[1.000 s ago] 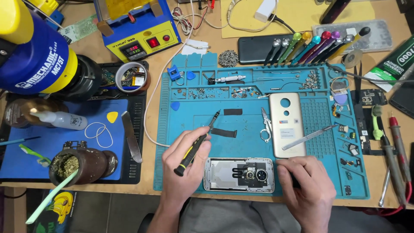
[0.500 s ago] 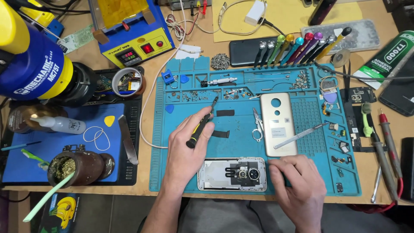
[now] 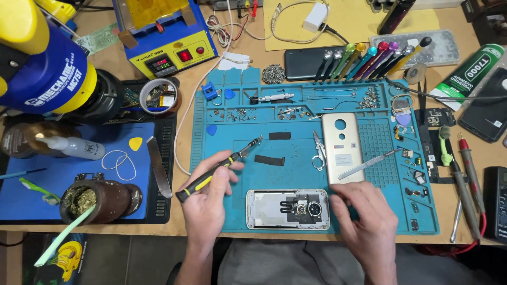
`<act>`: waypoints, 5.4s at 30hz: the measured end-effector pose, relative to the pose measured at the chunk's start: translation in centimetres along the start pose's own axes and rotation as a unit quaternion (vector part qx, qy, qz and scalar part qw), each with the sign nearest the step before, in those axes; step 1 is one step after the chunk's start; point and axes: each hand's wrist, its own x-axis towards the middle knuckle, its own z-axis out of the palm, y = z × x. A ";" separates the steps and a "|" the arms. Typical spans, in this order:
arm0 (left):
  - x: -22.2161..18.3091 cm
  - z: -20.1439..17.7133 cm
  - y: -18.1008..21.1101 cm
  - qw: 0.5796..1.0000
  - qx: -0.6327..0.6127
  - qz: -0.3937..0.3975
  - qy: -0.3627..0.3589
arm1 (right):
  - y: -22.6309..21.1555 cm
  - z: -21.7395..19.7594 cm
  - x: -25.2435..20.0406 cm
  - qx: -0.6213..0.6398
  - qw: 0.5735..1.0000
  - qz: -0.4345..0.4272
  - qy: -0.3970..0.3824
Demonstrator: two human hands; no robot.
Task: Disassembling a smartphone by removing internal screws using a precision screwdriver on a repair mat.
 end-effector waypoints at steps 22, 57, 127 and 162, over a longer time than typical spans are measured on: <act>-1.0 -5.1 -3.4 0.972 -0.218 -0.078 0.049 | -6.1 8.0 13.5 0.014 0.946 -0.115 -0.303; -1.8 -4.3 -2.8 0.993 -0.034 -0.021 0.113 | -7.4 10.1 13.7 -0.054 0.901 -0.231 -0.363; -4.9 0.6 -3.7 0.953 -0.155 0.211 -0.153 | -4.7 2.0 -0.2 0.244 0.969 0.019 -0.032; -4.8 0.4 -4.0 0.953 -0.191 0.173 -0.159 | -4.2 2.3 -0.4 0.254 0.967 -0.003 -0.021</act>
